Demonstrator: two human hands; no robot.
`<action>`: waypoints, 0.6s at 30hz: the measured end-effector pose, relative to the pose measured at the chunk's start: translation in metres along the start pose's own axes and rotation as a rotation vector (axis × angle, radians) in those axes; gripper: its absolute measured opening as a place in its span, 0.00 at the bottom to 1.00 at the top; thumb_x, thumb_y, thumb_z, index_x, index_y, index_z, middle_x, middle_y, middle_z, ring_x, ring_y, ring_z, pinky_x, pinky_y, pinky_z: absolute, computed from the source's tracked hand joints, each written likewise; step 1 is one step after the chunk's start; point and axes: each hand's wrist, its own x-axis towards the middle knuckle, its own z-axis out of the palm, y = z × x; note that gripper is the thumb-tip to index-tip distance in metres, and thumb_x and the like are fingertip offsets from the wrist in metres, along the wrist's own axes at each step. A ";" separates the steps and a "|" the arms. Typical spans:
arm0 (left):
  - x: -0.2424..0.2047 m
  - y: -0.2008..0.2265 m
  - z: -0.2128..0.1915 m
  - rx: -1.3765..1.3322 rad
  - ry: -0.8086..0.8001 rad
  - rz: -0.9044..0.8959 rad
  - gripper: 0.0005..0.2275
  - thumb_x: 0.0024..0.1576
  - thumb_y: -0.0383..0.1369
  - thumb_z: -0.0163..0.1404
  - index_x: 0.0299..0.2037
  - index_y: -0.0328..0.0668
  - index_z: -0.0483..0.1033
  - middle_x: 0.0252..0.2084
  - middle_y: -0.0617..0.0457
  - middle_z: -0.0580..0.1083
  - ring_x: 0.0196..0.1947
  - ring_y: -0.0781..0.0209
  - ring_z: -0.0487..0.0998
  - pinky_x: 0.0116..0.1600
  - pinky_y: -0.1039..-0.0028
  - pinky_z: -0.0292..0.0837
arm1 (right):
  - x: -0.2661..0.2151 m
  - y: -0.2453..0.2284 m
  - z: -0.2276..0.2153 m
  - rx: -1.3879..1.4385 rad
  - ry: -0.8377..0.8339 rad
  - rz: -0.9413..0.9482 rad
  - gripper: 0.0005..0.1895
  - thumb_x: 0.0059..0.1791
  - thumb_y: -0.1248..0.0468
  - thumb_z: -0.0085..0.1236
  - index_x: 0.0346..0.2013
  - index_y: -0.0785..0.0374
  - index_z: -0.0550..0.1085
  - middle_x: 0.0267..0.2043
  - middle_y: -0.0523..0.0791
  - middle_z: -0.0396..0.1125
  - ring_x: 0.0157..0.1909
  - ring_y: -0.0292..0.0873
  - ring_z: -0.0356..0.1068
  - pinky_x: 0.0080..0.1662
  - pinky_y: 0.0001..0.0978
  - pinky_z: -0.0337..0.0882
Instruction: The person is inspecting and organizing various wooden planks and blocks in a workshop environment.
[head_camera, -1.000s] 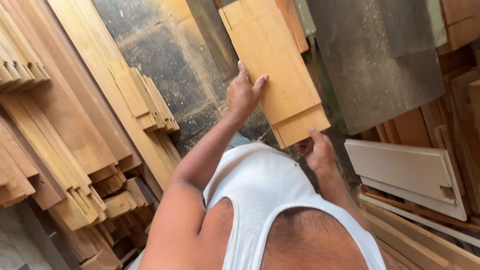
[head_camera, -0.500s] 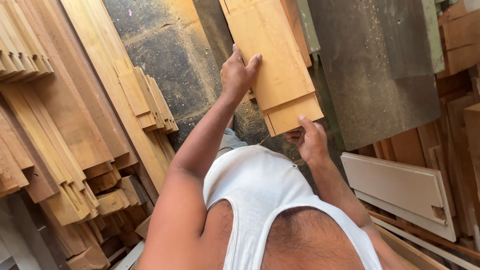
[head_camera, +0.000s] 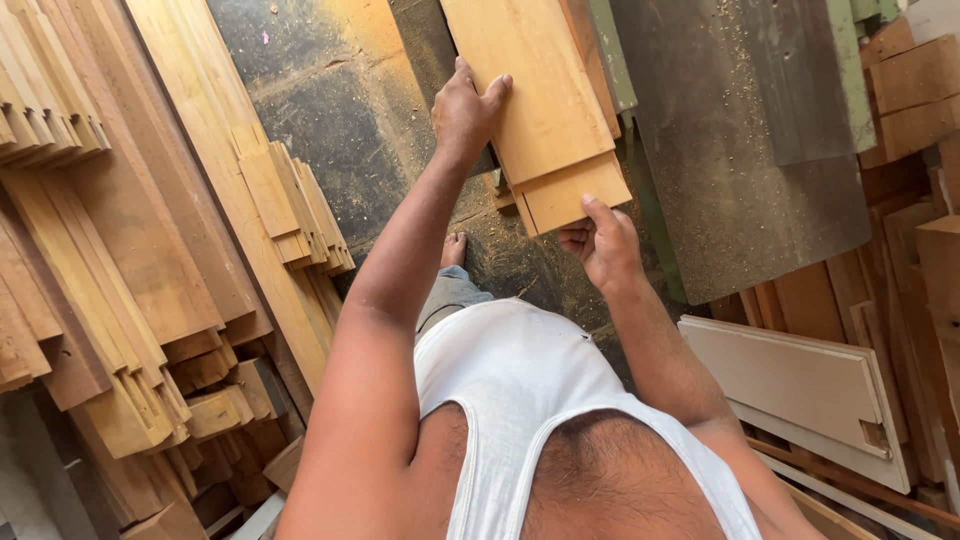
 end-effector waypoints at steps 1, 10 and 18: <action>0.003 0.000 0.000 -0.002 0.002 0.005 0.39 0.57 0.49 0.56 0.70 0.26 0.55 0.46 0.39 0.80 0.39 0.59 0.85 0.48 0.65 0.81 | 0.001 -0.001 0.002 -0.001 -0.001 -0.006 0.18 0.55 0.54 0.51 0.42 0.70 0.73 0.31 0.49 0.74 0.32 0.40 0.77 0.38 0.34 0.81; -0.052 0.012 -0.011 -0.066 -0.079 -0.061 0.28 0.58 0.49 0.53 0.62 0.36 0.69 0.46 0.44 0.82 0.40 0.57 0.86 0.48 0.64 0.85 | -0.029 0.013 -0.017 -0.023 0.054 0.004 0.18 0.55 0.54 0.52 0.42 0.70 0.72 0.34 0.50 0.72 0.34 0.42 0.74 0.41 0.37 0.79; -0.162 -0.011 0.013 -0.832 -0.256 -0.274 0.26 0.53 0.42 0.59 0.56 0.33 0.68 0.49 0.39 0.77 0.49 0.45 0.82 0.53 0.56 0.82 | -0.134 0.051 -0.075 0.048 -0.041 0.039 0.19 0.55 0.52 0.52 0.42 0.69 0.75 0.34 0.49 0.73 0.34 0.43 0.73 0.40 0.36 0.76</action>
